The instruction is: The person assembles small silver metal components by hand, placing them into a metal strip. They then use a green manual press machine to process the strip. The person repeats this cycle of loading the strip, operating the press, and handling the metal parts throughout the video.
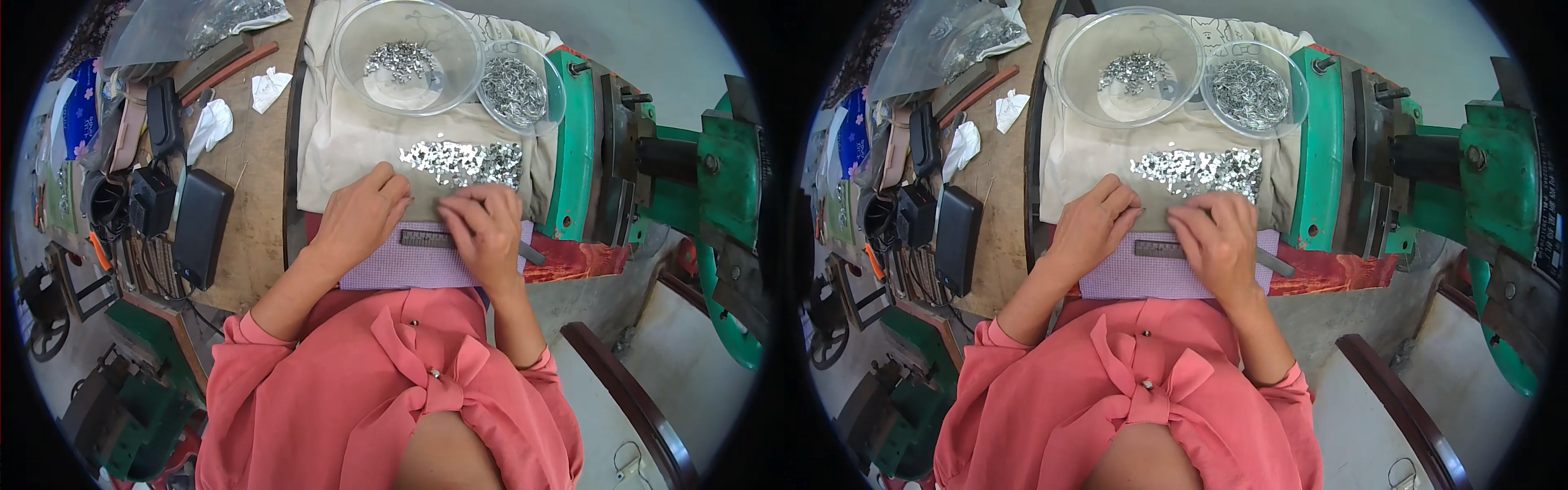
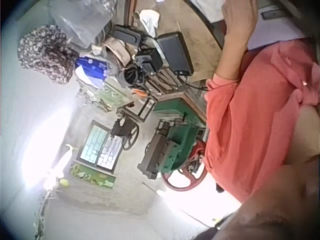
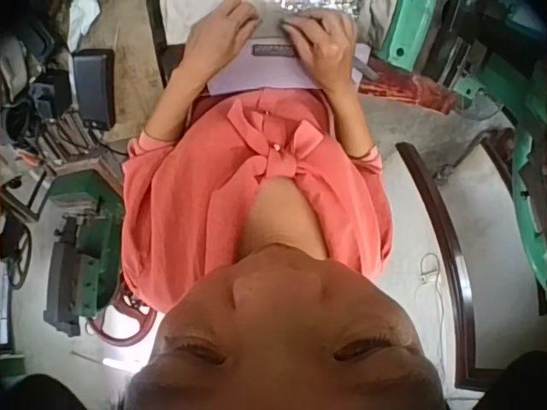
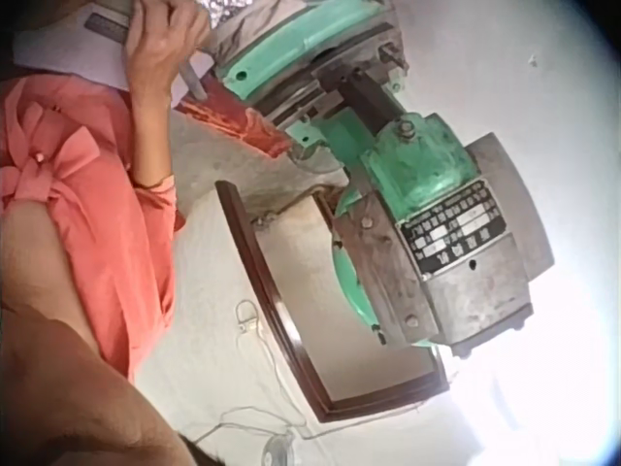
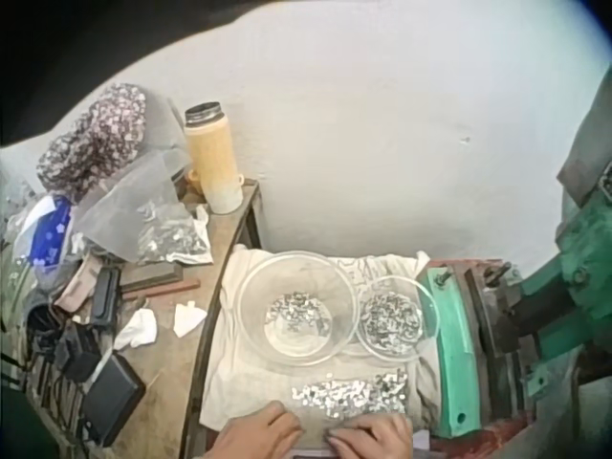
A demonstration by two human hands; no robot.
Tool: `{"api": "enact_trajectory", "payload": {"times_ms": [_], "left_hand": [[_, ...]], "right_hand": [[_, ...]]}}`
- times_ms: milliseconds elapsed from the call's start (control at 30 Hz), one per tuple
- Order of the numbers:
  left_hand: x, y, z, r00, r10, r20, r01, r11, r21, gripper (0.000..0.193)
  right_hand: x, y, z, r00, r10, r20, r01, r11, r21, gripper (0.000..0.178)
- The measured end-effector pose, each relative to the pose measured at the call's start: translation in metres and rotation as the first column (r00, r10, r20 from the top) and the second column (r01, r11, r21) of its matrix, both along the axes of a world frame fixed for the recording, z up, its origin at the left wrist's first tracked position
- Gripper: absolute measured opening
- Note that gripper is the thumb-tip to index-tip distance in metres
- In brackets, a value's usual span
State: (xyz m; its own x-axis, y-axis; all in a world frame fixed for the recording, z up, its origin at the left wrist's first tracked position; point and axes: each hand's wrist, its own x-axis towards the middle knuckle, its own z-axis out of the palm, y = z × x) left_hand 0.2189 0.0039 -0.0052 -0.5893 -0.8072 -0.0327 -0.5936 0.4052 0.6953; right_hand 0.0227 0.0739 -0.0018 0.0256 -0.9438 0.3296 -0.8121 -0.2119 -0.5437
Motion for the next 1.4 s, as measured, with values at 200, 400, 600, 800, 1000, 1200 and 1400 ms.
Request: {"api": "enact_trajectory", "payload": {"times_ms": [200,400,600,800,1000,1200,1400], "left_hand": [[0.011,0.014,0.007,0.989,0.063,-0.134,-0.067,0.997,-0.027,0.012],[0.017,0.036,0.003,0.975,0.044,-0.217,-0.067,0.993,-0.098,0.016],[0.014,0.042,-0.003,0.985,0.007,-0.171,-0.027,0.993,-0.113,0.016],[0.014,0.042,-0.004,0.983,0.013,-0.182,-0.028,0.996,-0.081,0.016],[0.015,0.042,-0.003,0.983,0.011,-0.185,-0.018,0.999,-0.033,0.022],[0.018,0.042,-0.005,0.971,0.067,-0.23,-0.072,0.997,-0.016,0.026],[0.019,0.027,-0.007,0.957,0.225,-0.183,-0.223,0.974,0.034,0.025]], "right_hand": [[-0.005,-0.028,-0.005,0.995,0.013,-0.099,-0.013,1.0,0.008,0.017],[0.0,-0.027,-0.007,0.994,0.01,-0.109,-0.011,1.0,-0.008,0.017],[0.004,-0.031,-0.001,0.989,0.061,-0.136,-0.058,0.998,0.029,0.017],[-0.001,-0.036,0.004,0.983,0.099,-0.152,-0.09,0.994,0.064,0.016],[0.0,-0.033,0.002,0.987,0.101,-0.126,-0.093,0.993,0.07,0.015],[0.01,-0.001,0.015,0.988,0.146,-0.042,-0.145,0.989,0.025,0.015],[0.014,0.017,0.002,0.992,0.123,0.004,-0.123,0.992,0.04,0.017]]}}
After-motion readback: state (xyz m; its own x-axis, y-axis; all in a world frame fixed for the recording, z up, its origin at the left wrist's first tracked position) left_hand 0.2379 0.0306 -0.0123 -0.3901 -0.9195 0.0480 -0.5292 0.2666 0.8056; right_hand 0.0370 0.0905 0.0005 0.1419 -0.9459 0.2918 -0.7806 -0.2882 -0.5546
